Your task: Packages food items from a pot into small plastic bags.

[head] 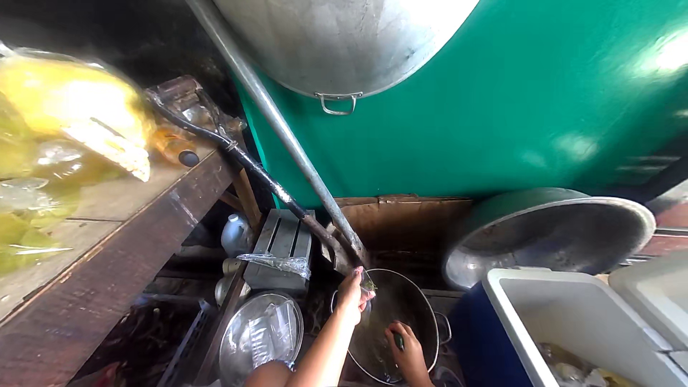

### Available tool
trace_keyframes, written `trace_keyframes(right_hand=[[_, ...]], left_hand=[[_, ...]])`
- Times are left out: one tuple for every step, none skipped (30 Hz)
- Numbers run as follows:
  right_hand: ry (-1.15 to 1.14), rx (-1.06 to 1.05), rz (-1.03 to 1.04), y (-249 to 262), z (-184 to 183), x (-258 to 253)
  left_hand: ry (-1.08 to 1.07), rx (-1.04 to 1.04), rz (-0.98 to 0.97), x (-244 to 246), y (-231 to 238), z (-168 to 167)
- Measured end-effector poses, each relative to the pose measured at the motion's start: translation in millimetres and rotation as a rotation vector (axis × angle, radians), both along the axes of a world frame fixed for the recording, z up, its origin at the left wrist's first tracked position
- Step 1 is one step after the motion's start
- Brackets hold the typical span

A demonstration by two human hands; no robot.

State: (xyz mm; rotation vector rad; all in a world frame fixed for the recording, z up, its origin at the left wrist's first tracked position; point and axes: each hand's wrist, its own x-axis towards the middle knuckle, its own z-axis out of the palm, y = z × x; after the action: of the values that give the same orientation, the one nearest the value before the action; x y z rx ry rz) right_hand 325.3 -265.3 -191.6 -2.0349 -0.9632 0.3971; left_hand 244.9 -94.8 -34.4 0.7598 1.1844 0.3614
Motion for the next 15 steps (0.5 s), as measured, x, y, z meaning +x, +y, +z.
trace_keyframes(right_hand=[[0.079, -0.021, -0.032, 2, -1, 1], [0.201, -0.035, -0.112, 4, -2, 3], [0.344, -0.031, -0.228, 6, -4, 6], [0.485, -0.004, -0.348, 8, -5, 10], [0.59, 0.024, -0.443, 9, -3, 15], [0.662, 0.047, -0.498, 8, 2, 20], [0.693, 0.061, -0.518, 8, 9, 26], [0.688, 0.066, -0.524, 8, 17, 33], [0.654, 0.052, -0.52, 8, 28, 40], [0.601, 0.022, -0.502, 8, 43, 47], [0.543, -0.014, -0.479, 9, 61, 53], [0.491, -0.047, -0.452, 11, 80, 58], [0.446, -0.064, -0.425, 13, 99, 63], [0.412, -0.065, -0.4, 15, 116, 67], [0.389, -0.05, -0.378, 17, 132, 70]], left_hand=[[0.009, 0.004, 0.003, -1, 0, 1], [0.015, 0.003, 0.004, -2, 0, 1], [0.018, 0.005, 0.007, -3, 1, 0], [0.023, 0.011, 0.009, -4, 1, 0], [0.029, 0.011, 0.006, -6, 2, -1], [0.035, 0.005, -0.001, -8, 3, -1], [0.041, -0.003, -0.006, -10, 4, -1], [0.053, -0.002, -0.01, -10, 5, -2], [0.057, -0.004, -0.016, -12, 5, -2], [0.06, -0.001, -0.019, -13, 5, -3], [0.062, 0.001, -0.018, -13, 5, -4], [0.065, 0.002, -0.021, -14, 5, -4], [0.073, 0.003, -0.026, -15, 6, -4], [0.086, 0.01, -0.035, -16, 6, -5], [0.1, 0.026, -0.047, -15, 5, -5]])
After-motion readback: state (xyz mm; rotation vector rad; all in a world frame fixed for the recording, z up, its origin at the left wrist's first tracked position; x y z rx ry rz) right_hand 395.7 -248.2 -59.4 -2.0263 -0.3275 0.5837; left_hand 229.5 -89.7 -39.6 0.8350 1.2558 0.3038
